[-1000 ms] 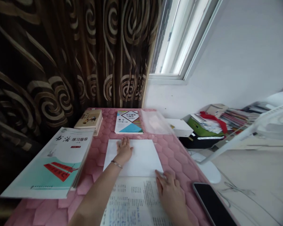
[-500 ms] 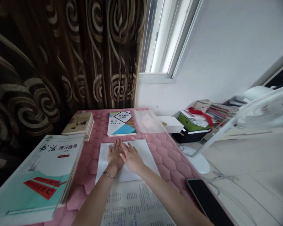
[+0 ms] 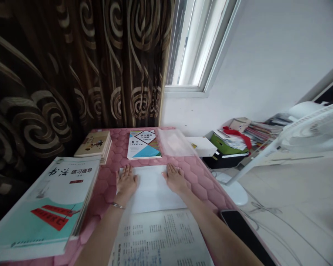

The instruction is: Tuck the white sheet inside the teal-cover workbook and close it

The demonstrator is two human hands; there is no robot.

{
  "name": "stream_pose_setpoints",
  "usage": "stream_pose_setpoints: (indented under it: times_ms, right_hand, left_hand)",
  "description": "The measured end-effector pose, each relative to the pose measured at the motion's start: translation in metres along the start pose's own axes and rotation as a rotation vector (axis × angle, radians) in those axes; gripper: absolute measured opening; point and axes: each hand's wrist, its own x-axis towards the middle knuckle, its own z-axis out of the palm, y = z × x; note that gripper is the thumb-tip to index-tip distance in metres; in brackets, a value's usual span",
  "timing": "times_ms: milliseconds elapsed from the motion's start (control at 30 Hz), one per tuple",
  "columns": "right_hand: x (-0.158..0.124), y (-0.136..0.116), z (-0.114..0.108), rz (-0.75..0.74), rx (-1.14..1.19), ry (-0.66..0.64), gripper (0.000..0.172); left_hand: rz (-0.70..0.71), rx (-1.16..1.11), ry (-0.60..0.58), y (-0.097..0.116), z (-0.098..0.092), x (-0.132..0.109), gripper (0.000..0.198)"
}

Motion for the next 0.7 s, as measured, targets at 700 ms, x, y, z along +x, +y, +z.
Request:
stream_pose_setpoints:
  times_ms: [700]
  right_hand:
    - [-0.022,-0.125,-0.001,-0.582,-0.034,-0.109,0.049]
  left_hand:
    - [-0.145,-0.035,0.067,-0.026,-0.01,-0.094,0.048]
